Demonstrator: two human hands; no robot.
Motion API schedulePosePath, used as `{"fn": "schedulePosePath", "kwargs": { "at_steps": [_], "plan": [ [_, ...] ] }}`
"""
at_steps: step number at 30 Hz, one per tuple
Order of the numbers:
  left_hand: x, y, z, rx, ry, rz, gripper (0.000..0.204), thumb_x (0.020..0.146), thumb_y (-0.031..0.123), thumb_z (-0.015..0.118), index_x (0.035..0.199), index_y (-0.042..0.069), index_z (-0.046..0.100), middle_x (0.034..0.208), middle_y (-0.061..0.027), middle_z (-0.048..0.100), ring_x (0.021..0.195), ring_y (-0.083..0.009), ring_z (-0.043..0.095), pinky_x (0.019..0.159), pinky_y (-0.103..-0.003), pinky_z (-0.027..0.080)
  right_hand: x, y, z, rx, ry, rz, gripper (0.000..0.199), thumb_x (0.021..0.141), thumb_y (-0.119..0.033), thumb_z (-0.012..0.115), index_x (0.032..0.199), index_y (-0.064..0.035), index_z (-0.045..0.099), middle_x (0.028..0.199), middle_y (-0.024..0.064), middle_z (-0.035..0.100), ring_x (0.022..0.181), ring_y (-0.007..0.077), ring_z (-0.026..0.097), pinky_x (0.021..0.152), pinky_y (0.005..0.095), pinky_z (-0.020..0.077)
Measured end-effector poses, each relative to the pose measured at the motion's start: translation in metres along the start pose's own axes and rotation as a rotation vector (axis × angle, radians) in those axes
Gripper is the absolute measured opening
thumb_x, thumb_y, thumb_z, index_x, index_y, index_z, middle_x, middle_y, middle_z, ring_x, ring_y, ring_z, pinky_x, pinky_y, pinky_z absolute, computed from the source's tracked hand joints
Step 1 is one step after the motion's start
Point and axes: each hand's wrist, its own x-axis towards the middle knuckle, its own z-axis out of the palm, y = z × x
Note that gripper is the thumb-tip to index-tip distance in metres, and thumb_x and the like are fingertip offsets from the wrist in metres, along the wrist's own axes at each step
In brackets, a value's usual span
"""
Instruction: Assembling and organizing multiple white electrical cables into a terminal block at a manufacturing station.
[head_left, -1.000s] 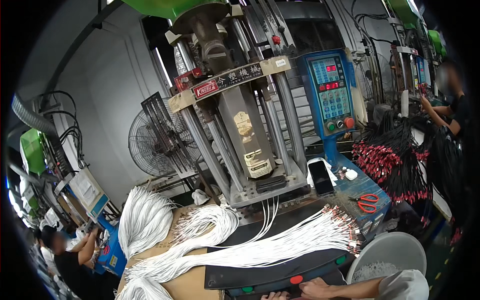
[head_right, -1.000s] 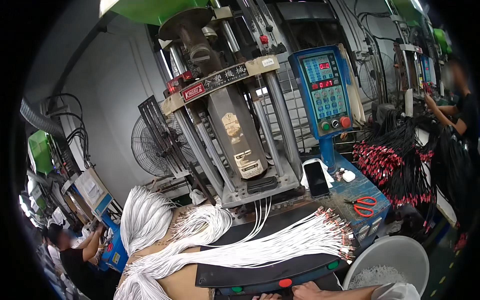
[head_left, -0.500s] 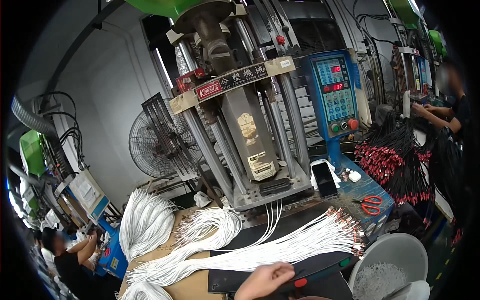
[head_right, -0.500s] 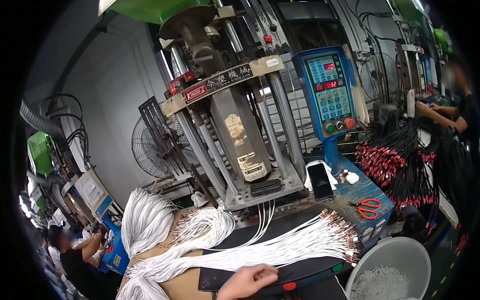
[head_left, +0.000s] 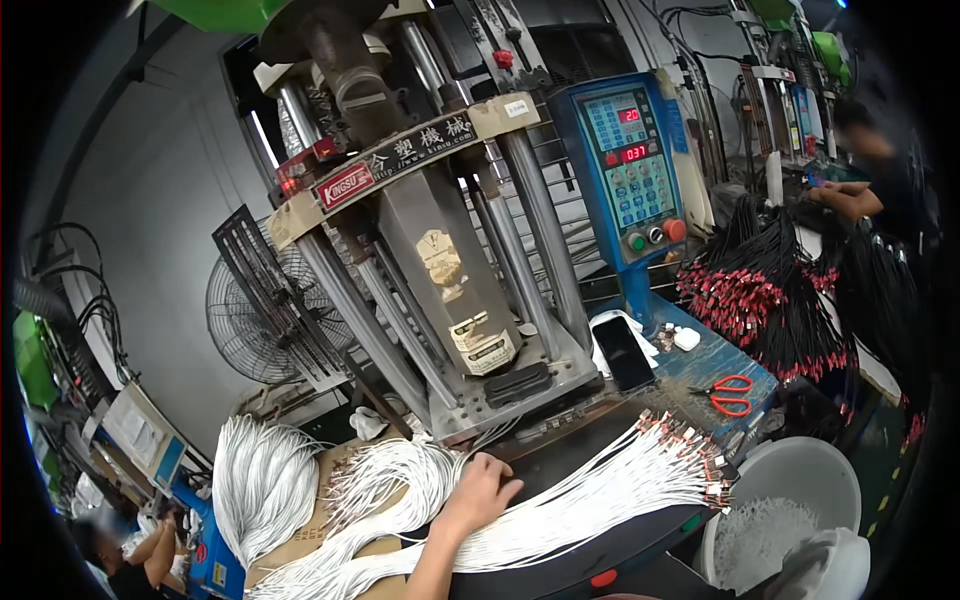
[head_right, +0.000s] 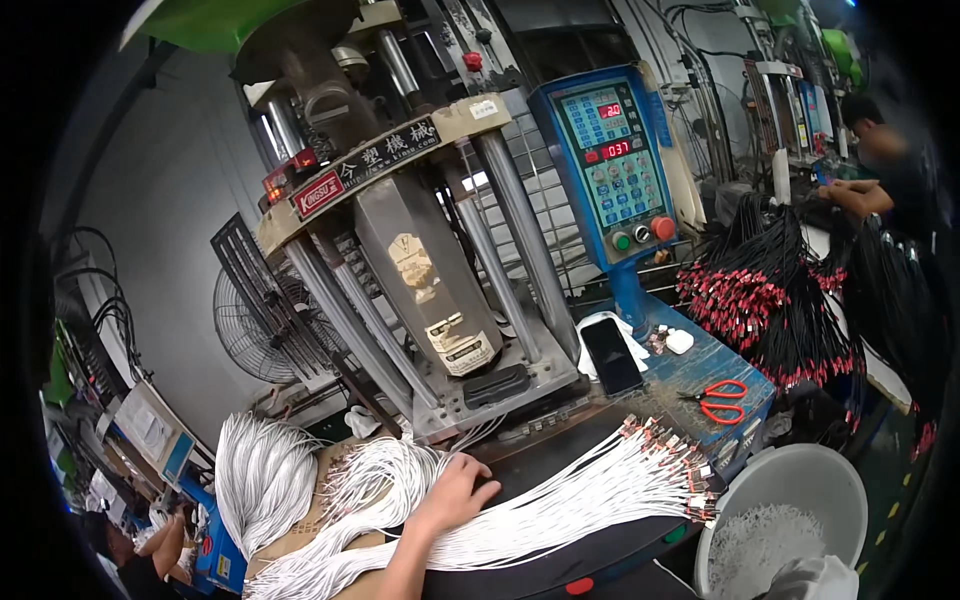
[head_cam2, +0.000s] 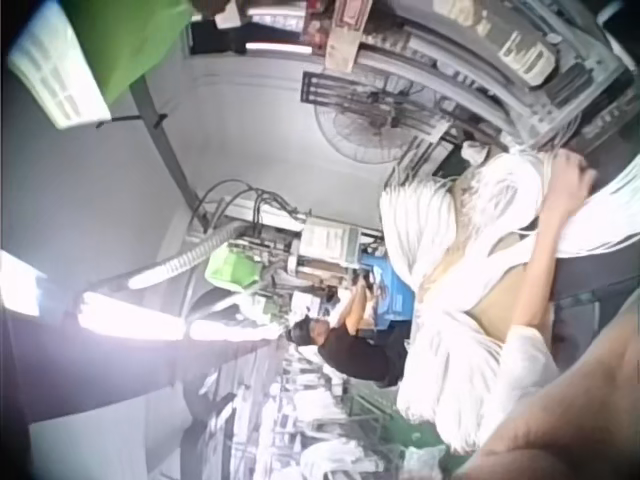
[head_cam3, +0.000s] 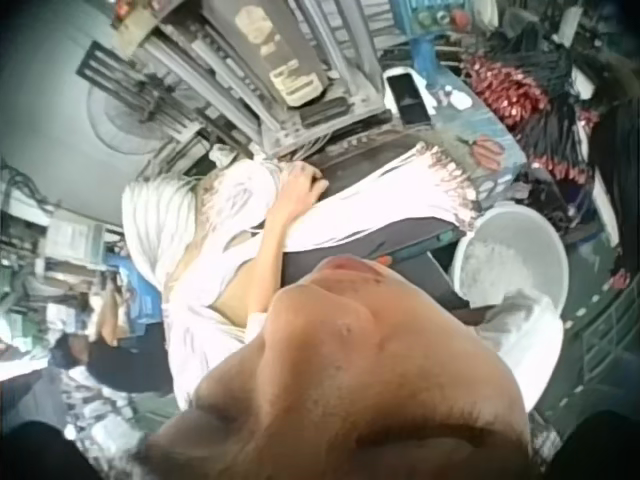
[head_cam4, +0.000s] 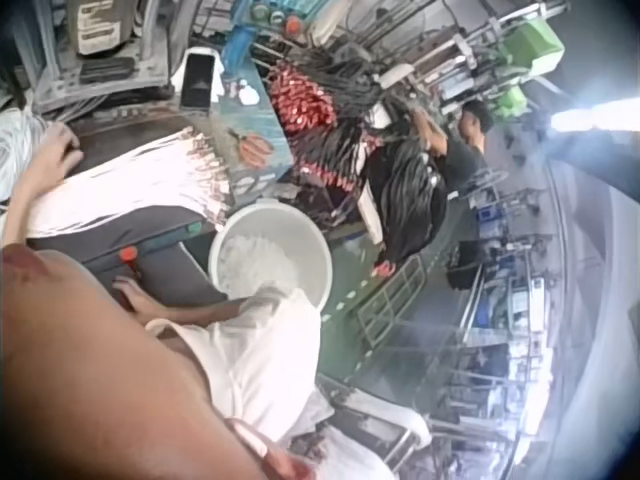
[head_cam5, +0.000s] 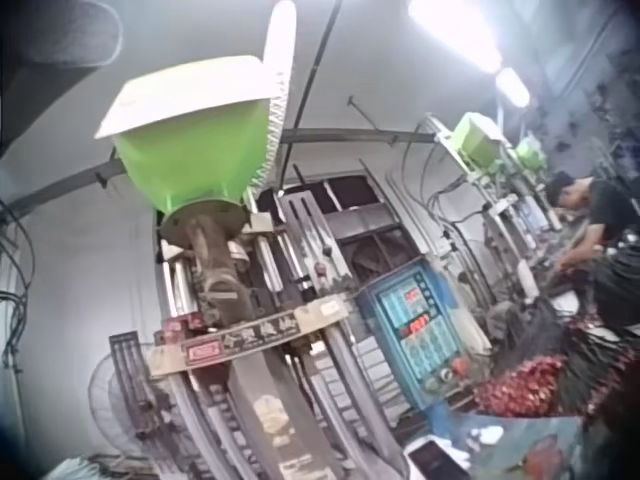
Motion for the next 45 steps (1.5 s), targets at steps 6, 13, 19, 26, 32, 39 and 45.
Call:
{"fn": "schedulePosePath", "kwargs": {
  "at_steps": [6,13,19,26,32,39,45],
  "plan": [
    [0.0,0.037,0.003,-0.214,-0.284,0.07,0.03,0.09,0.023,0.068,0.107,-0.001,0.067,0.089,-0.0204,0.068,0.09,-0.0381,0.066,0.083,-0.041,0.052,0.149,-0.099,-0.121,0.386,-0.899,-0.286,0.017,0.093,-0.014,0.063,0.102,0.0004,0.066,0.107,0.0162,0.065,0.097,0.0299,0.065,0.083,0.0351,0.0523],
    [-0.004,0.035,0.0,-0.404,0.232,-0.082,0.013,0.092,0.01,0.063,0.093,-0.003,0.065,0.087,-0.0175,0.065,0.079,-0.0355,0.062,0.072,-0.039,0.049,0.33,-0.055,-0.133,-0.369,-0.66,-0.323,0.047,0.088,-0.027,0.07,0.125,-0.0019,0.056,0.106,0.0163,0.066,0.096,0.0317,0.065,0.083,0.041,0.0501],
    [-0.001,0.026,0.015,-0.514,0.39,-0.278,0.014,0.096,0.008,0.061,0.098,-0.004,0.068,0.078,-0.0073,0.064,0.07,-0.0129,0.057,0.064,-0.028,0.044,0.405,-0.041,-0.193,-0.821,-1.081,0.184,0.046,0.089,-0.032,0.069,0.117,0.0031,0.063,0.091,0.0191,0.071,0.088,0.0321,0.069,0.076,0.0412,0.0524],
    [-0.002,0.028,0.028,-0.245,0.204,0.056,0.01,0.09,0.005,0.068,0.093,-0.004,0.069,0.08,-0.0125,0.066,0.072,-0.0197,0.062,0.065,-0.028,0.047,0.385,-0.007,-0.182,-0.697,-1.183,-0.141,0.048,0.088,-0.032,0.07,0.123,-0.0011,0.064,0.09,0.0162,0.072,0.086,0.0312,0.07,0.076,0.0416,0.0526],
    [-0.003,0.035,0.016,-0.347,0.346,-0.05,0.011,0.093,0.008,0.067,0.098,-0.003,0.068,0.074,-0.0087,0.063,0.066,-0.0166,0.058,0.06,-0.027,0.045,0.39,-0.03,-0.176,-0.621,-1.254,0.206,0.045,0.09,-0.035,0.071,0.121,-0.0024,0.065,0.087,0.0105,0.073,0.08,0.0227,0.07,0.069,0.0351,0.0521],
    [0.01,0.003,-0.002,-1.48,-0.258,-0.496,0.029,0.102,0.018,0.058,0.121,-0.003,0.06,0.068,0.0044,0.048,0.059,-0.0033,0.041,0.052,-0.02,0.031,0.373,-0.012,-0.227,-0.043,-0.825,0.44,0.038,0.099,-0.032,0.063,0.112,0.0025,0.066,0.079,0.0037,0.068,0.073,0.0097,0.067,0.061,0.0233,0.0476],
    [0.081,0.111,0.038,-1.586,-0.655,-0.218,0.026,0.101,0.02,0.059,0.113,-0.002,0.063,0.074,0.0017,0.057,0.061,-0.0045,0.044,0.054,-0.021,0.036,0.384,0.001,-0.273,0.141,-0.754,0.445,0.045,0.101,-0.039,0.058,0.111,0.0044,0.066,0.094,0.009,0.07,0.087,0.0135,0.065,0.073,0.0284,0.0511]
  ]
}}
